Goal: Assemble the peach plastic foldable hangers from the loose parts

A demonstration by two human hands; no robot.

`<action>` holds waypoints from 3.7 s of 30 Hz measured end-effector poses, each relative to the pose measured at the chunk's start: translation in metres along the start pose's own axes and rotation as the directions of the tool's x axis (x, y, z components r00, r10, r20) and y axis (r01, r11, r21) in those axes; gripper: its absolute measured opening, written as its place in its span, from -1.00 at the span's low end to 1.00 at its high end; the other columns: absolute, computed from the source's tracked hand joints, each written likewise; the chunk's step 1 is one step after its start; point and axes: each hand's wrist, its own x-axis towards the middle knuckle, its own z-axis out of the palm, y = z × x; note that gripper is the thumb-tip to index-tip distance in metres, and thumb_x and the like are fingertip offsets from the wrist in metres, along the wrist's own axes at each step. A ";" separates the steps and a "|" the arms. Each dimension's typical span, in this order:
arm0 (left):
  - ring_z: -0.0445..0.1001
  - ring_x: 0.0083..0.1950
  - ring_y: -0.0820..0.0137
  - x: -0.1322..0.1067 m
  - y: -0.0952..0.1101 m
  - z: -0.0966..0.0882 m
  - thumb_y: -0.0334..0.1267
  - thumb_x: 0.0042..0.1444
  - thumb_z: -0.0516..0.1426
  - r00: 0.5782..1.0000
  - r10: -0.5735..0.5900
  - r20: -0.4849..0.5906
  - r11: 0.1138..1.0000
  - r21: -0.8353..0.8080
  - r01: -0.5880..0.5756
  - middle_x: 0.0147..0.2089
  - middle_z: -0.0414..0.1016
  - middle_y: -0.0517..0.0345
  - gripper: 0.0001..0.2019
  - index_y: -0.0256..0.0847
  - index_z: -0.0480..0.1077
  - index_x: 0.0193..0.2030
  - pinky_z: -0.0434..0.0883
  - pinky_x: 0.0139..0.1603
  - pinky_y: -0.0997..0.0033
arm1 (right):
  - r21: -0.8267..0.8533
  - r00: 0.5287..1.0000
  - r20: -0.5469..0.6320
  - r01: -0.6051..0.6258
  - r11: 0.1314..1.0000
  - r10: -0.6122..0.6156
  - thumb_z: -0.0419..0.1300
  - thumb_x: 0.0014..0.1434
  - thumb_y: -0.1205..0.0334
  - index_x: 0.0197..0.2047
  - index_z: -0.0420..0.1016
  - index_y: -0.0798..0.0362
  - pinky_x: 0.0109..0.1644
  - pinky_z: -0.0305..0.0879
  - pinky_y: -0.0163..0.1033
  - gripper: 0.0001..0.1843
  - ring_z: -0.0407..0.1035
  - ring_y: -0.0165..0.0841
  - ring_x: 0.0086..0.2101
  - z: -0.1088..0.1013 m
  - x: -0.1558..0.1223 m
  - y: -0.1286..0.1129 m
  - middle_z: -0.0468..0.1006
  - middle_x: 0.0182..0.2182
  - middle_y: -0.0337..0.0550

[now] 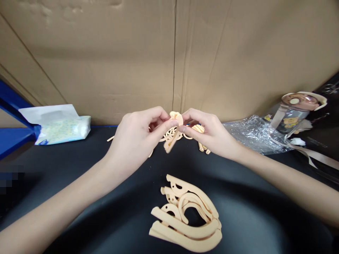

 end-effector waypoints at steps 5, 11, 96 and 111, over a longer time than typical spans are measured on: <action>0.14 -0.56 0.52 0.005 0.001 -0.003 -0.11 0.22 0.08 0.995 -0.094 0.024 0.985 -0.142 0.097 -0.59 0.24 0.27 -0.73 -0.20 0.46 -0.39 0.02 -0.57 0.48 | -0.069 0.997 -0.057 -0.059 0.996 0.055 0.07 0.32 0.09 -0.18 0.39 0.09 -0.24 0.26 -0.31 -0.77 0.38 -0.41 -0.31 -0.011 0.001 0.006 0.52 -0.30 -0.19; -0.02 -0.63 0.58 0.008 0.000 0.007 -0.19 0.26 0.02 0.919 -0.271 0.286 0.781 -0.492 0.384 -0.60 -0.02 0.35 -0.77 -0.23 0.35 -0.36 0.09 -0.69 0.61 | -0.788 0.983 0.089 0.166 0.593 -0.158 -0.19 0.39 0.29 -0.02 0.45 0.08 -0.32 0.09 -0.23 -0.61 0.38 -0.33 -0.35 -0.013 0.006 -0.001 0.54 -0.35 -0.08; 0.45 -0.18 0.16 0.022 -0.115 0.009 0.11 0.10 0.06 0.929 -0.357 0.095 0.825 0.498 0.267 -0.09 0.52 0.04 -0.61 -0.10 0.47 -0.14 0.18 -0.35 0.34 | -0.865 0.854 -0.181 -0.374 0.334 0.487 -0.11 0.34 0.08 -0.16 0.52 0.23 -0.32 0.10 -0.18 -0.53 0.49 -0.04 -0.25 -0.032 -0.014 0.107 0.59 -0.30 0.22; 0.43 -0.27 0.28 0.025 -0.105 0.012 -0.01 0.15 0.02 0.959 -0.280 0.048 0.868 0.438 0.232 -0.12 0.48 0.11 -0.69 -0.10 0.46 -0.16 0.24 -0.33 0.34 | -0.650 0.837 -0.027 -0.430 0.627 0.546 0.11 0.21 0.02 -0.05 0.48 0.07 -0.29 0.23 -0.25 -0.63 0.44 -0.30 -0.31 -0.046 -0.022 0.128 0.58 -0.28 -0.11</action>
